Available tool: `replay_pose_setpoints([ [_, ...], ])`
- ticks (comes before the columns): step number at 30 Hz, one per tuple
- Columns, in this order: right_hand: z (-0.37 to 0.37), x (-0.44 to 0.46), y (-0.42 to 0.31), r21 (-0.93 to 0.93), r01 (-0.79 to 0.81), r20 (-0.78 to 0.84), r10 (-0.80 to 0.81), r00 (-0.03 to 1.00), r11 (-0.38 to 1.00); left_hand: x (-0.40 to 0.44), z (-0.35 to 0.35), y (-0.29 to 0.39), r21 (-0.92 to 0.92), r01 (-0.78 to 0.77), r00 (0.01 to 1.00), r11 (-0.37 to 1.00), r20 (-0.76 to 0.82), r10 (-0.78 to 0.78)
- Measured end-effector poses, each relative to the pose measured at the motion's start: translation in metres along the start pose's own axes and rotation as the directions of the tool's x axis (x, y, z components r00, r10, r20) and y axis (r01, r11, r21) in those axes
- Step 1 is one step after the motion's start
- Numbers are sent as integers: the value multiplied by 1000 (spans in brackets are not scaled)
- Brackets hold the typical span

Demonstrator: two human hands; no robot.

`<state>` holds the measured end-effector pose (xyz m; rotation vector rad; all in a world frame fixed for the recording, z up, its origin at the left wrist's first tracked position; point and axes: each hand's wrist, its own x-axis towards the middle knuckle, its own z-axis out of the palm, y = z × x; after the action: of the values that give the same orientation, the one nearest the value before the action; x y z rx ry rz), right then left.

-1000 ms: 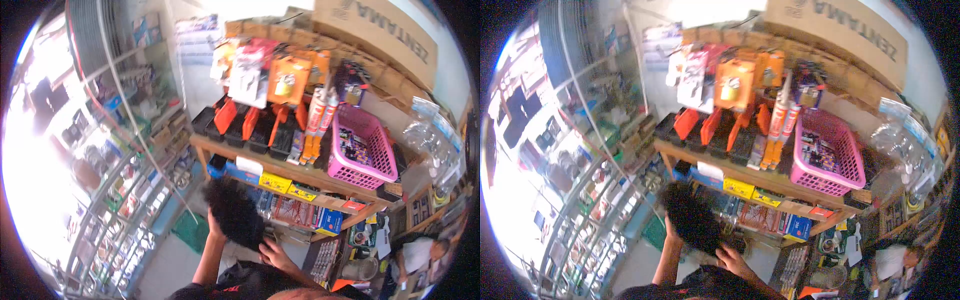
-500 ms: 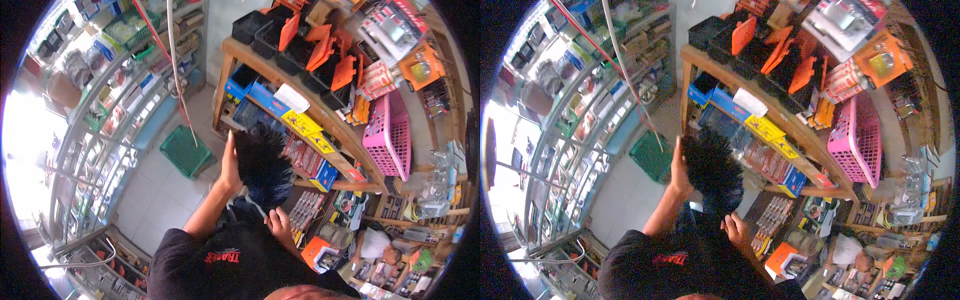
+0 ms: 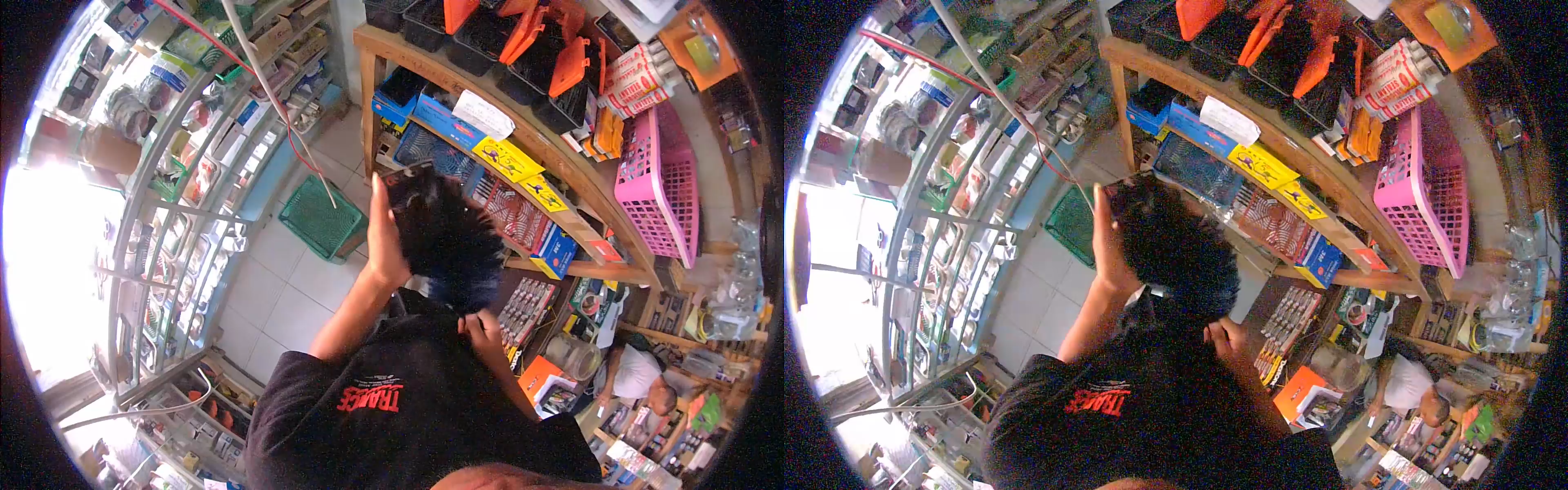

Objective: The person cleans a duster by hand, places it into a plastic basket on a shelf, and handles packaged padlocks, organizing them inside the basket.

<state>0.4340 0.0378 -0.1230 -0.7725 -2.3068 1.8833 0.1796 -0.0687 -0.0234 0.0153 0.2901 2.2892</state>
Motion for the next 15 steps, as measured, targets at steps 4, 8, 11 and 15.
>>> replay_pose_setpoints([
  [4, -5, -3, -27, 200, -118, -48, 130, 990, 973, 2, 17, -25, 103, -117, 967, 988, -215, 137],
  [8, -38, -8, -7, -16, -134, 217, 135, 967, 991, 4, 19, -34, 42, -22, 998, 999, 57, 19],
  [11, -56, -9, -15, -214, 25, 175, 13, 984, 976, 7, 29, -48, 67, -67, 995, 996, 81, 61],
  [15, -85, -7, -9, 247, -124, 310, 43, 950, 961, 16, 31, -50, 10, -108, 989, 994, 106, 106],
])
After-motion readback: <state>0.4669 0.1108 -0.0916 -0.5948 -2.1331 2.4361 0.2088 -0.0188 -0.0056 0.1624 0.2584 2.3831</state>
